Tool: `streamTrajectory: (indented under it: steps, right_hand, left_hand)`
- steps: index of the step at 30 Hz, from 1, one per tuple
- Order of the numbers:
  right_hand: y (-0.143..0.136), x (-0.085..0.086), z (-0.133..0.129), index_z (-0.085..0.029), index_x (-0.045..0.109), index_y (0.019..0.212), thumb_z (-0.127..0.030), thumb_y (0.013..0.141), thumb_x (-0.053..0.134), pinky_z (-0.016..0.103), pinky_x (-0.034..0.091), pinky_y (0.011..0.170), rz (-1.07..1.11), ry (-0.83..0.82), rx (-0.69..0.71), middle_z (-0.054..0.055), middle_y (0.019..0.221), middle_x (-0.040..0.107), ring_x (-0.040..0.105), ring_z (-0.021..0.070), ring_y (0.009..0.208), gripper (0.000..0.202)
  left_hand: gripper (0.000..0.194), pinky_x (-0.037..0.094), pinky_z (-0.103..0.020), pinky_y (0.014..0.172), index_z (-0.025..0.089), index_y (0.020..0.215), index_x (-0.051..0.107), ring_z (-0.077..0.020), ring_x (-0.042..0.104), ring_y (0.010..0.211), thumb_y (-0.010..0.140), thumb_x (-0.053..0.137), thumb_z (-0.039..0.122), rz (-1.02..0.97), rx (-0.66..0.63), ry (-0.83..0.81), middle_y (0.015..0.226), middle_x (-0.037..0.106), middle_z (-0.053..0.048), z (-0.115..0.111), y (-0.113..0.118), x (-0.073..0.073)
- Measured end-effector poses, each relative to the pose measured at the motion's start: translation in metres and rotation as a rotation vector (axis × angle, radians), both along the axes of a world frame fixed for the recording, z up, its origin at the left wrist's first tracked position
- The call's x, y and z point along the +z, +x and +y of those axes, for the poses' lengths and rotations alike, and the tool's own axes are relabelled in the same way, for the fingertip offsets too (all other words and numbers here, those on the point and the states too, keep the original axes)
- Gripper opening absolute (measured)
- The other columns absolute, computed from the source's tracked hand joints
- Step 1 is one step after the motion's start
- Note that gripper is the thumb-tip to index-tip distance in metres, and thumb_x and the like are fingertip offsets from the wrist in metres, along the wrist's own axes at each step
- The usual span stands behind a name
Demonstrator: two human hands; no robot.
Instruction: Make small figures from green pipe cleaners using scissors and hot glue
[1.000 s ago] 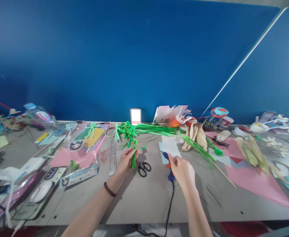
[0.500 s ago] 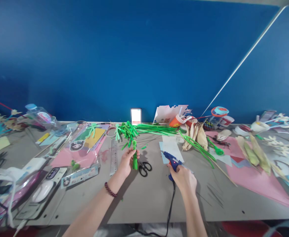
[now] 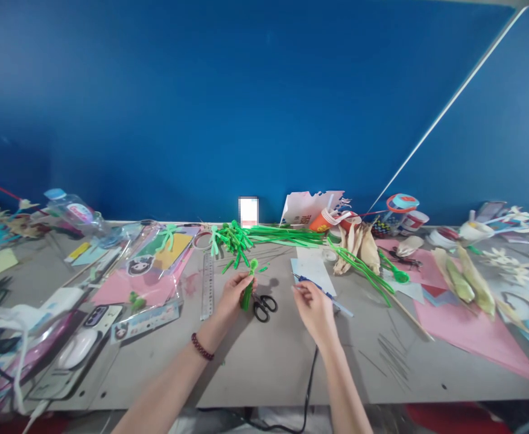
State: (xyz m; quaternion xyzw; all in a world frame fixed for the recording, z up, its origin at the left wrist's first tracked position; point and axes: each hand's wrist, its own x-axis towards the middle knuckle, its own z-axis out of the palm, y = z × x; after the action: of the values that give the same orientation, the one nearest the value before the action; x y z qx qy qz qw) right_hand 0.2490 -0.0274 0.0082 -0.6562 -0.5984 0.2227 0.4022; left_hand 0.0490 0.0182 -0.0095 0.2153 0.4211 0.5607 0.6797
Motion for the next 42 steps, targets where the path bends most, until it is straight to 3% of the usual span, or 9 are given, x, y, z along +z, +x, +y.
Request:
streamTrajectory:
  steps: [2, 5, 13, 20, 25, 30, 36, 39, 42]
  right_hand:
    - [-0.021, 0.003, 0.007, -0.017, 0.06, 0.093, -0.046, 0.08, 0.053, 0.028, 0.051, 0.059, 0.135, 0.016, 0.093, 0.01, 0.08, 0.068, 0.065, 0.0206, 0.071, 0.033]
    - [-0.045, 0.004, 0.015, -0.018, 0.06, 0.097, -0.037, 0.081, 0.054, 0.029, 0.052, 0.061, 0.111, 0.092, 0.166, 0.011, 0.094, 0.067, 0.064, 0.0201, 0.074, 0.026]
    - [-0.054, -0.001, 0.014, -0.019, 0.063, 0.08, -0.028, 0.088, 0.047, 0.026, 0.046, 0.06, -0.061, 0.254, 0.194, 0.005, 0.072, 0.061, 0.056, 0.0161, 0.061, 0.02]
    - [-0.057, -0.001, 0.013, -0.018, 0.06, 0.072, -0.022, 0.085, 0.048, 0.025, 0.042, 0.055, -0.067, 0.324, 0.16, 0.002, 0.063, 0.056, 0.052, 0.015, 0.057, 0.019]
    - [-0.056, -0.007, 0.016, -0.018, 0.061, 0.071, -0.026, 0.083, 0.05, 0.026, 0.043, 0.057, 0.019, 0.258, 0.143, 0.004, 0.065, 0.06, 0.054, 0.0158, 0.058, 0.018]
    - [-0.055, -0.013, 0.017, -0.016, 0.063, 0.071, -0.034, 0.078, 0.055, 0.027, 0.046, 0.059, 0.224, 0.066, 0.115, 0.006, 0.068, 0.065, 0.059, 0.0179, 0.062, 0.02]
    - [-0.053, -0.016, 0.02, -0.015, 0.063, 0.066, -0.045, 0.072, 0.061, 0.025, 0.038, 0.044, 0.433, -0.108, 0.108, 0.001, 0.049, 0.055, 0.049, 0.0141, 0.045, 0.03]
    - [-0.053, -0.017, 0.02, -0.015, 0.062, 0.066, -0.044, 0.071, 0.061, 0.024, 0.036, 0.042, 0.464, -0.129, 0.105, -0.001, 0.046, 0.052, 0.047, 0.0132, 0.043, 0.029]
    - [-0.054, -0.016, 0.019, -0.015, 0.061, 0.068, -0.037, 0.075, 0.058, 0.025, 0.04, 0.048, 0.373, -0.041, 0.109, 0.002, 0.056, 0.058, 0.051, 0.0146, 0.05, 0.023]
  left_hand:
    - [0.033, 0.048, -0.021, 0.054, 0.015, 0.069, 0.06, -0.011, 0.062, 0.054, 0.049, 0.083, 0.028, 0.027, -0.007, -0.013, 0.063, 0.068, -0.002, -0.002, 0.001, 0.0]
    - [0.03, 0.048, -0.019, 0.052, 0.015, 0.069, 0.062, -0.0107, 0.062, 0.054, 0.052, 0.082, 0.028, 0.054, -0.026, -0.001, 0.064, 0.068, -0.002, -0.005, 0.001, 0.001]
    - [0.026, 0.046, -0.019, 0.048, 0.013, 0.065, 0.064, -0.0095, 0.058, 0.048, 0.052, 0.082, 0.027, 0.075, -0.062, 0.038, 0.056, 0.064, -0.001, -0.008, 0.004, 0.002]
    - [0.026, 0.043, -0.02, 0.047, 0.013, 0.065, 0.065, -0.0087, 0.055, 0.045, 0.053, 0.082, 0.028, 0.109, -0.07, 0.092, 0.053, 0.061, 0.0, -0.009, 0.004, 0.0]
    - [0.027, 0.042, -0.021, 0.047, 0.013, 0.062, 0.066, -0.0085, 0.053, 0.043, 0.049, 0.084, 0.028, 0.168, -0.065, 0.12, 0.052, 0.062, -0.001, -0.006, 0.004, -0.001]
    - [0.024, 0.041, -0.022, 0.046, 0.014, 0.062, 0.067, -0.0101, 0.053, 0.044, 0.051, 0.083, 0.029, 0.259, -0.055, 0.204, 0.05, 0.061, -0.002, -0.004, 0.002, -0.006]
    - [0.018, 0.043, -0.024, 0.049, 0.016, 0.06, 0.068, -0.0116, 0.054, 0.047, 0.055, 0.081, 0.027, 0.397, -0.051, 0.301, 0.051, 0.061, -0.003, -0.007, 0.001, 0.003]
    - [0.017, 0.043, -0.024, 0.05, 0.017, 0.06, 0.068, -0.0123, 0.054, 0.049, 0.056, 0.081, 0.027, 0.434, -0.031, 0.324, 0.054, 0.062, -0.003, -0.009, 0.001, 0.005]
    - [0.019, 0.042, -0.024, 0.05, 0.016, 0.06, 0.068, -0.0122, 0.054, 0.049, 0.055, 0.081, 0.028, 0.426, -0.035, 0.325, 0.054, 0.062, -0.003, -0.008, 0.001, 0.001]
